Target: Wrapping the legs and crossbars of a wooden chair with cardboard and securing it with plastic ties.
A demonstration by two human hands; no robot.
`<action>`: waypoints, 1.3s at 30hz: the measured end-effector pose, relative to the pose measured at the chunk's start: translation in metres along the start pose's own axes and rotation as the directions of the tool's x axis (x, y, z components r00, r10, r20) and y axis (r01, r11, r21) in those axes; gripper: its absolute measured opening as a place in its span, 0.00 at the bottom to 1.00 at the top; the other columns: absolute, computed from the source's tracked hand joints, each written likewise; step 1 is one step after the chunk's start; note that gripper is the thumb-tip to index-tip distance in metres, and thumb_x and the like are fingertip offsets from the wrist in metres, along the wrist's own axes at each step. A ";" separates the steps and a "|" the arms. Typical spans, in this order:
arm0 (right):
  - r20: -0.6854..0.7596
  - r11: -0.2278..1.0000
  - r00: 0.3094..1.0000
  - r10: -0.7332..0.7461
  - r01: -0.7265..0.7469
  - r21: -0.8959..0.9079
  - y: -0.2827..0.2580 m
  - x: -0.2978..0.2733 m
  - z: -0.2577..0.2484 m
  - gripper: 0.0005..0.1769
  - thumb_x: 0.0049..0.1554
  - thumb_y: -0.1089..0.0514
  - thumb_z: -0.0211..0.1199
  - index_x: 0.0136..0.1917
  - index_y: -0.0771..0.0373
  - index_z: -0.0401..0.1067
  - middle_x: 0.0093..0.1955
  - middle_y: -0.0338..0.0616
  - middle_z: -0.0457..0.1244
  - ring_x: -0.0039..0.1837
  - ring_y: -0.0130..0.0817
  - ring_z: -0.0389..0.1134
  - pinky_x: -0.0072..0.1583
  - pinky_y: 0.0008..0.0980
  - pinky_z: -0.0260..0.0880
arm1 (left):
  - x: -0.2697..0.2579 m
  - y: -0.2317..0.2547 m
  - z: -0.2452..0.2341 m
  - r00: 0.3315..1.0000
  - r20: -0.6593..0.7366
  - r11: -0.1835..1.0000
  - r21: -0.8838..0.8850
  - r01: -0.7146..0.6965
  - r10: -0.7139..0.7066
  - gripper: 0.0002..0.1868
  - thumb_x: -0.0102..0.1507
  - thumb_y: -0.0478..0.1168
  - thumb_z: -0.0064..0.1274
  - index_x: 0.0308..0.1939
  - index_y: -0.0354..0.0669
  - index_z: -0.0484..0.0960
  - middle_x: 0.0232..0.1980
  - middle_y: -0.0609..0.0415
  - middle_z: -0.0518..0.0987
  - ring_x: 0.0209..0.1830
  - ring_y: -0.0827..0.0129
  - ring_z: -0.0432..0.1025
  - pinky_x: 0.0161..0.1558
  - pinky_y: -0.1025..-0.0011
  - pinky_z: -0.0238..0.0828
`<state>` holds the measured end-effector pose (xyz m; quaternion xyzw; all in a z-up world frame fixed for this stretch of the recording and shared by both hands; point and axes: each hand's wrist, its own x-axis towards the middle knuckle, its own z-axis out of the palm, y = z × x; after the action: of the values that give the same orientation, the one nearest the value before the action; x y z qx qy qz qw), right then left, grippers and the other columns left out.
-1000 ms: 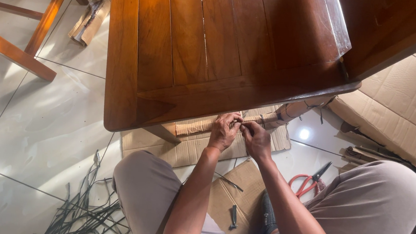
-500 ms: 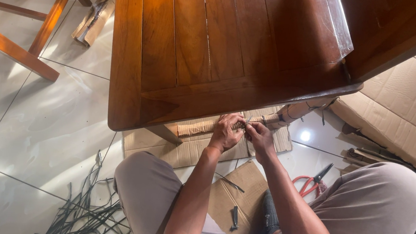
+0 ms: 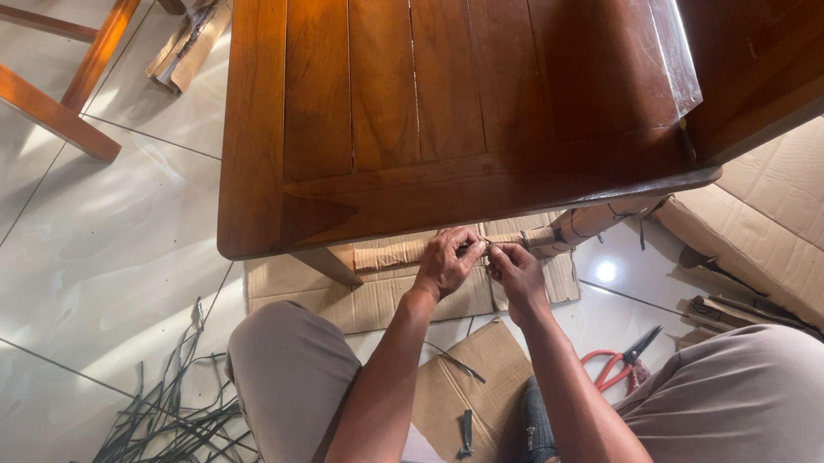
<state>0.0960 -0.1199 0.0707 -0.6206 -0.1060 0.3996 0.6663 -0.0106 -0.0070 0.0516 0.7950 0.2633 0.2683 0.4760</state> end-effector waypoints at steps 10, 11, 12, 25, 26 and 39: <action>-0.075 0.994 0.997 0.022 -0.030 -0.103 0.002 -0.003 -0.002 0.13 0.59 0.56 0.70 0.50 0.69 0.77 0.36 0.44 0.64 0.38 0.26 0.65 0.41 0.20 0.68 | -0.004 0.011 0.000 0.976 -0.082 0.979 -0.019 0.203 -0.204 0.12 0.66 0.54 0.56 0.39 0.52 0.84 0.41 0.49 0.85 0.51 0.52 0.78 0.57 0.56 0.73; -0.090 0.993 0.996 0.013 -0.024 -0.119 0.002 -0.004 -0.002 0.14 0.59 0.55 0.71 0.49 0.68 0.77 0.35 0.45 0.65 0.37 0.26 0.65 0.41 0.20 0.68 | -0.004 0.013 -0.001 0.974 -0.083 0.977 -0.013 0.212 -0.212 0.12 0.66 0.54 0.57 0.40 0.53 0.84 0.41 0.49 0.85 0.51 0.51 0.78 0.57 0.56 0.73; -0.091 0.993 0.996 0.013 -0.024 -0.118 0.001 -0.005 -0.001 0.14 0.59 0.55 0.71 0.49 0.68 0.77 0.35 0.45 0.65 0.37 0.26 0.65 0.41 0.20 0.68 | -0.004 0.014 -0.002 0.974 -0.082 0.977 -0.013 0.211 -0.212 0.12 0.66 0.54 0.57 0.40 0.53 0.84 0.41 0.49 0.85 0.51 0.51 0.78 0.57 0.56 0.73; -0.211 0.994 0.973 -0.093 0.078 -0.079 -0.022 -0.005 0.006 0.08 0.57 0.60 0.68 0.47 0.68 0.77 0.32 0.44 0.63 0.33 0.25 0.62 0.37 0.21 0.64 | -0.004 0.012 -0.005 0.996 -0.068 0.998 -0.041 0.056 -0.058 0.07 0.66 0.49 0.60 0.39 0.53 0.86 0.39 0.53 0.85 0.48 0.56 0.78 0.58 0.60 0.73; -0.220 0.992 0.970 -0.100 0.079 -0.100 -0.020 -0.004 0.006 0.08 0.56 0.60 0.68 0.46 0.68 0.77 0.32 0.44 0.63 0.32 0.25 0.62 0.37 0.21 0.64 | -0.004 0.011 -0.004 0.995 -0.080 0.998 -0.044 0.053 -0.056 0.08 0.67 0.49 0.58 0.40 0.52 0.86 0.40 0.52 0.85 0.49 0.54 0.78 0.58 0.59 0.73; -0.179 0.980 0.984 0.001 -0.037 -0.198 -0.011 -0.022 0.012 0.11 0.55 0.55 0.70 0.48 0.65 0.80 0.26 0.43 0.63 0.24 0.22 0.57 0.29 0.21 0.55 | -0.001 -0.009 0.012 0.982 -0.187 0.995 0.081 0.058 -0.042 0.10 0.69 0.50 0.55 0.41 0.52 0.84 0.37 0.51 0.85 0.44 0.51 0.79 0.55 0.57 0.74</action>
<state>0.0785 -0.1246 0.0914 -0.7186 -0.0798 0.3363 0.6034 -0.0045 -0.0115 0.0384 0.7796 0.3376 0.3172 0.4215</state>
